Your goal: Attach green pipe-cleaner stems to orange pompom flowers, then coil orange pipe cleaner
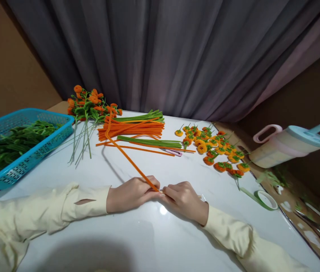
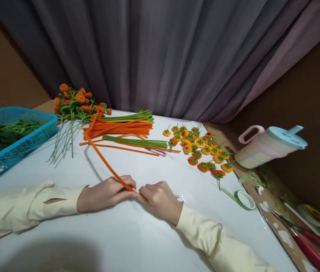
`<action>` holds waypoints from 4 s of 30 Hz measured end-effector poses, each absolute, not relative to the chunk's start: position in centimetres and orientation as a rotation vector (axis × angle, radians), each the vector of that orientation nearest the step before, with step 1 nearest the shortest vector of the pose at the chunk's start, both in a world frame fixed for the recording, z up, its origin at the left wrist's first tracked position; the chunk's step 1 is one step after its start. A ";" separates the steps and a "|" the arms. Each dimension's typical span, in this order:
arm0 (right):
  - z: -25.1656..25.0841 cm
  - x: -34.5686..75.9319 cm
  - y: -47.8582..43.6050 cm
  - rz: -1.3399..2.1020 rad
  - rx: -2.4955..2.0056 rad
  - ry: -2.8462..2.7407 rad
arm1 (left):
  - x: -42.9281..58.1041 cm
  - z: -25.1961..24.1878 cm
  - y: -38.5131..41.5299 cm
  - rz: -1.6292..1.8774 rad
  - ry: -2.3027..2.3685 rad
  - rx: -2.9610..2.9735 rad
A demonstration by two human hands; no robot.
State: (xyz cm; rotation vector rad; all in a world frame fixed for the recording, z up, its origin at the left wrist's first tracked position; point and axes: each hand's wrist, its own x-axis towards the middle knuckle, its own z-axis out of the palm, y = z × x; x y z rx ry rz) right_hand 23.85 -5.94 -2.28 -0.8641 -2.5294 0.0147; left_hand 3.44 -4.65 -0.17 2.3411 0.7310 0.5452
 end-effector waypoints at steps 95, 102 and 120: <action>-1.1 22.9 -7.5 0.064 -0.998 -2.501 | 4.1 0.3 -5.2 0.516 0.965 1.676; -0.6 22.4 -7.6 -0.221 -0.921 -2.785 | 3.8 0.7 -5.6 0.536 0.950 2.076; -0.5 22.3 -6.6 -0.725 -0.903 -2.716 | 4.3 0.5 -3.7 0.375 0.879 1.233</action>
